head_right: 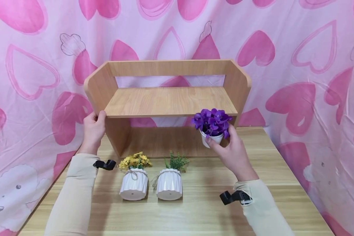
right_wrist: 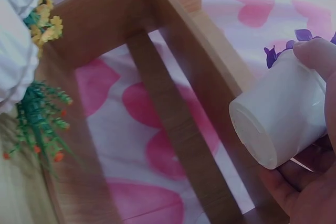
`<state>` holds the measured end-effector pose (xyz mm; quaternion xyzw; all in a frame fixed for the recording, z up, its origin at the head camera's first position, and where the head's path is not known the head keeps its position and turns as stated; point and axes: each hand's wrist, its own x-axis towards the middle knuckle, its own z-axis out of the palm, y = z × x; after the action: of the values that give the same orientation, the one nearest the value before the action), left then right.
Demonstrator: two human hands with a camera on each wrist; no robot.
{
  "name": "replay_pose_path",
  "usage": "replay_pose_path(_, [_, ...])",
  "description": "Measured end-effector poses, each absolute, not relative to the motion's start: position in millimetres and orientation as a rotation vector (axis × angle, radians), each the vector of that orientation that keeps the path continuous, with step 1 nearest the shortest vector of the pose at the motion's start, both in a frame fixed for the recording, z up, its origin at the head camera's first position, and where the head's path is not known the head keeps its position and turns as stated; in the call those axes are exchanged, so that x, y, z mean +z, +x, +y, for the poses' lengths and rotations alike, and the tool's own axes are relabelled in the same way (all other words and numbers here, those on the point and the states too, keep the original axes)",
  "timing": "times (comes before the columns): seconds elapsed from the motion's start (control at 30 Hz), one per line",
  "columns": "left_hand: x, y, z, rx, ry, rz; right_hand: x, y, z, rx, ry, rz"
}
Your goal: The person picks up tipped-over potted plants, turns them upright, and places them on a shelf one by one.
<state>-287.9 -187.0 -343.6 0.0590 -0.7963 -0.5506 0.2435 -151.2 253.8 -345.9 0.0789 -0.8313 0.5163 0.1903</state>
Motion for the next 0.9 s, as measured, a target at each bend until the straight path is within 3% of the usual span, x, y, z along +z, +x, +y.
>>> replay_pose_path(0.9, [-344,-284,-188,-1.529,0.170,-2.220,-299,-205,256,1.410,-0.003,-2.282])
